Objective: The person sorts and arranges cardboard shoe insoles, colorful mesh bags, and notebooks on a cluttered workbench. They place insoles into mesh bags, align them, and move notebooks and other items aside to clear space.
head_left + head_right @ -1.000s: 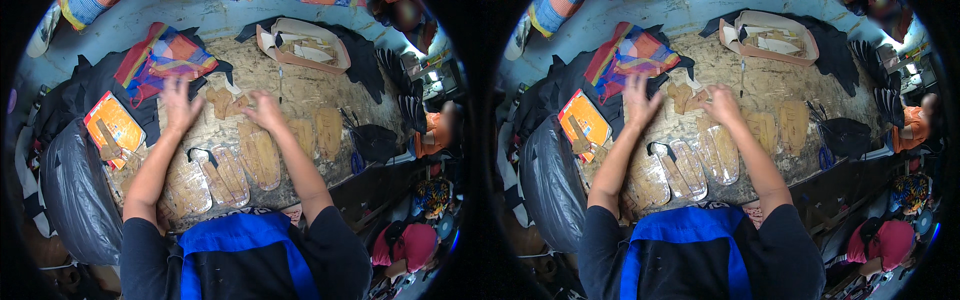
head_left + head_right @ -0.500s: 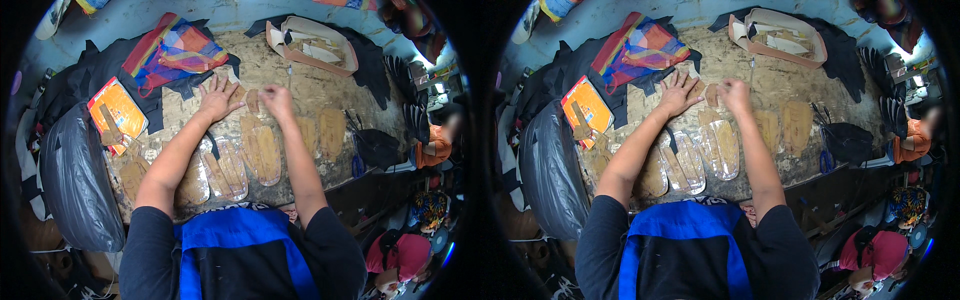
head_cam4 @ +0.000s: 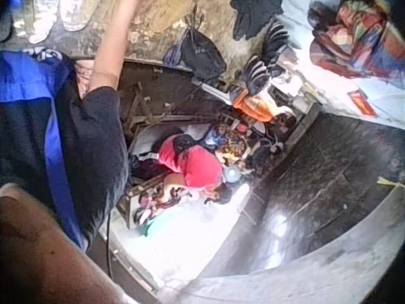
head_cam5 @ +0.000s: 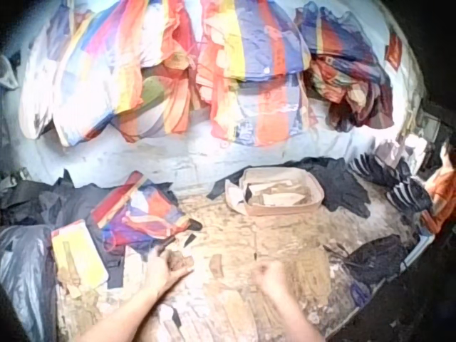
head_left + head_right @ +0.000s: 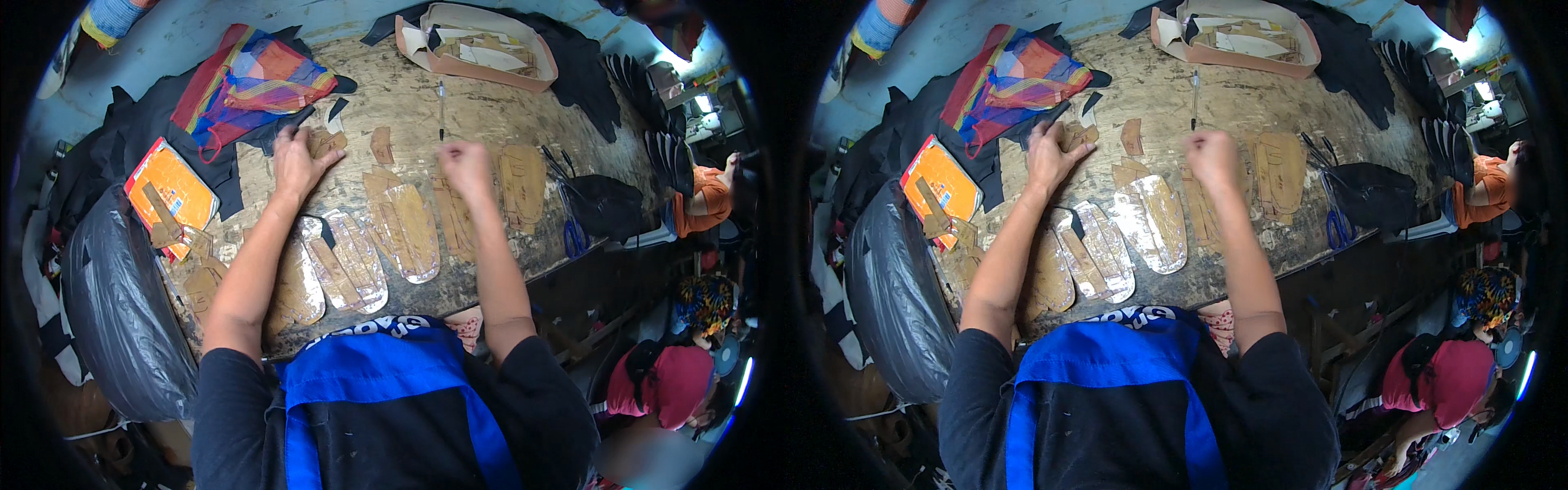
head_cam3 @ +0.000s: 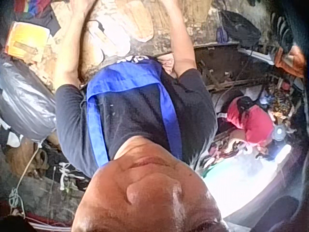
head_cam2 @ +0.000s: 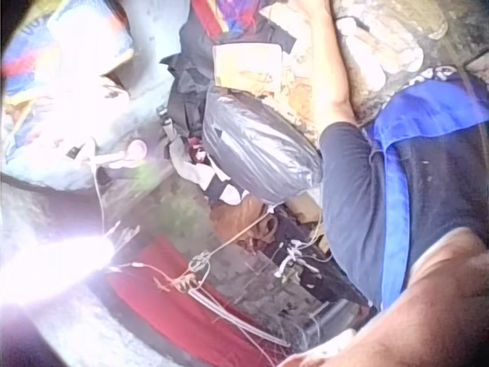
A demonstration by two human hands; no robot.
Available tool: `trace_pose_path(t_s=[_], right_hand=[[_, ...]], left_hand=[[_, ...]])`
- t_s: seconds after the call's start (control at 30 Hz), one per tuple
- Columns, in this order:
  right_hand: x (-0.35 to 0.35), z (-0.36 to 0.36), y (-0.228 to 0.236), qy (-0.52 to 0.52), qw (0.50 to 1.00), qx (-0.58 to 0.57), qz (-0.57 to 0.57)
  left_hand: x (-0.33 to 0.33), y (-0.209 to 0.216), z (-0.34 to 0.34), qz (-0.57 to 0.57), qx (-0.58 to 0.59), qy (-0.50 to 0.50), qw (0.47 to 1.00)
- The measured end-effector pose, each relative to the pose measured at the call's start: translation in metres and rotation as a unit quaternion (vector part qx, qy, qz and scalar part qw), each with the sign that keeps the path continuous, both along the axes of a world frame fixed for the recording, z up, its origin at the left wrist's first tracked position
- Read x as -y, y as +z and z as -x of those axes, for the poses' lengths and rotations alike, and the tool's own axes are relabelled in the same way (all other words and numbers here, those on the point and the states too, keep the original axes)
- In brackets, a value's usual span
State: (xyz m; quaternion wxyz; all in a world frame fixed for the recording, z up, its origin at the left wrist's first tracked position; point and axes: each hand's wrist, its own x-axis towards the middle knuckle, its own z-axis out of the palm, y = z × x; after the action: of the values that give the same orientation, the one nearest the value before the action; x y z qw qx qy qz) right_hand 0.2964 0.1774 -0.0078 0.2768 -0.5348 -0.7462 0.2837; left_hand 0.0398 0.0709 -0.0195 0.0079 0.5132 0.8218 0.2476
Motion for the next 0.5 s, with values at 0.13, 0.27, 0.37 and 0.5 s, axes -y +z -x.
trace_pose_path(t_s=[0.13, 0.27, 0.37, 0.5], right_hand=[[0.013, 0.066, 0.007, 0.008, 0.988, 0.152, 0.041], [0.011, 0.097, 0.005, 0.037, 0.987, 0.148, 0.057], [0.000, 0.103, 0.000, 0.054, 0.990, 0.117, 0.061], [-0.023, 0.126, 0.002, 0.093, 0.977, 0.070, 0.177]], left_hand=[[-0.005, 0.014, -0.016, 0.108, 0.011, 0.141, 0.984], [-0.010, 0.022, -0.012, 0.143, 0.086, 0.130, 0.977], [-0.010, 0.023, -0.008, 0.185, 0.124, 0.144, 0.964], [-0.010, 0.023, -0.005, 0.177, 0.136, 0.147, 0.964]])
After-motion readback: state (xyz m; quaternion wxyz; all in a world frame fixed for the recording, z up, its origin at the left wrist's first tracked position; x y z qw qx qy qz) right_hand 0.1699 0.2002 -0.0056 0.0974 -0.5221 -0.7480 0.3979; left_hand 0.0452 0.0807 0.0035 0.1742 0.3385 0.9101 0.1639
